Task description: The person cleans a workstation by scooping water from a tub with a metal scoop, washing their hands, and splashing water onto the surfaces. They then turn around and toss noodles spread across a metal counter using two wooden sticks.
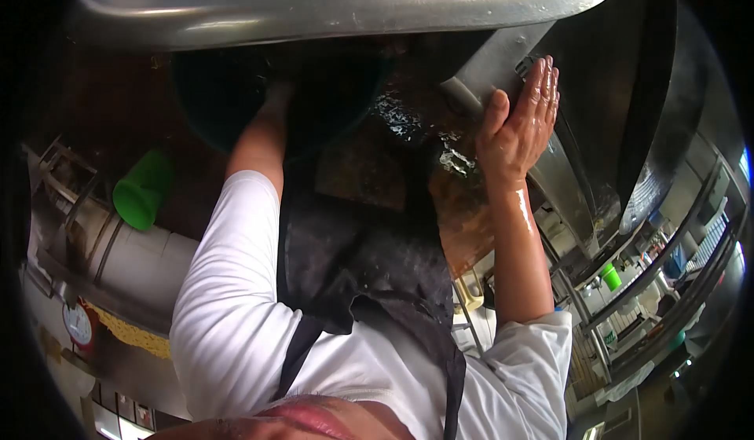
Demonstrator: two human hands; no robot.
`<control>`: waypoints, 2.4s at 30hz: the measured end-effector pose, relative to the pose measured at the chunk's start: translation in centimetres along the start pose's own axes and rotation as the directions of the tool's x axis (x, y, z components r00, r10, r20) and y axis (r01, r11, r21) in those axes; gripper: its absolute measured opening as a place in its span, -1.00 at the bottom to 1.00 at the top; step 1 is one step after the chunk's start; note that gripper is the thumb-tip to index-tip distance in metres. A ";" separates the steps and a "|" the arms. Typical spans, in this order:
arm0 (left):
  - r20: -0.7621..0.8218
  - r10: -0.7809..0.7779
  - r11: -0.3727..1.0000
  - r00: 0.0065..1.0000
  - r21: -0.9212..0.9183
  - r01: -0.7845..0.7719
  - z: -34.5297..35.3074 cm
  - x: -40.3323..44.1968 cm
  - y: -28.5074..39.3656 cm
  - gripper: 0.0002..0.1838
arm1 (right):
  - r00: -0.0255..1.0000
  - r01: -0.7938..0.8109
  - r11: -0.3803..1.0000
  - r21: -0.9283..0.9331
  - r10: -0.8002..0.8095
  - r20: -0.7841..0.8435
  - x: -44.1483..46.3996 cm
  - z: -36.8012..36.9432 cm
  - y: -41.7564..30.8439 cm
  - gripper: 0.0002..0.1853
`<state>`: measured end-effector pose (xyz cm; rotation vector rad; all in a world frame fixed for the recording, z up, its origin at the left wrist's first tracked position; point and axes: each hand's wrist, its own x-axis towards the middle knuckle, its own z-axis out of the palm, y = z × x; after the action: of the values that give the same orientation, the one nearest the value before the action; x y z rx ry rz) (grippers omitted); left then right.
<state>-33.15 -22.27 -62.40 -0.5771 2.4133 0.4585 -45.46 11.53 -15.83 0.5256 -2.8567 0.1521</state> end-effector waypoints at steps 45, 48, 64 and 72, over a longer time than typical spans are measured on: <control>-0.903 0.330 0.915 0.274 0.235 -0.327 -71.7 -30.8 44.2 -0.59 | 0.973 -0.010 0.848 0.530 0.130 -0.190 -5.7 -11.8 4.5 -0.24; -0.454 0.632 0.549 0.628 0.834 0.050 -70.3 -29.0 34.4 -0.67 | 0.988 0.029 0.867 0.497 0.051 -0.146 -4.5 -9.4 2.6 -0.26; 0.158 -0.392 0.812 0.906 -0.405 0.421 -18.9 -15.8 0.5 -0.60 | 0.993 0.089 0.992 0.088 -0.096 0.075 -1.2 -2.0 1.0 -0.16; 0.135 -0.147 0.989 0.980 0.051 0.141 -2.0 -3.6 -2.0 -0.61 | 0.991 0.095 0.994 0.056 -0.100 0.093 -0.8 -1.1 0.8 -0.17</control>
<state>-30.52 -23.75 -59.00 -0.6742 2.2267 0.3732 -44.76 12.69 -15.02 0.6998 -2.9191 0.1885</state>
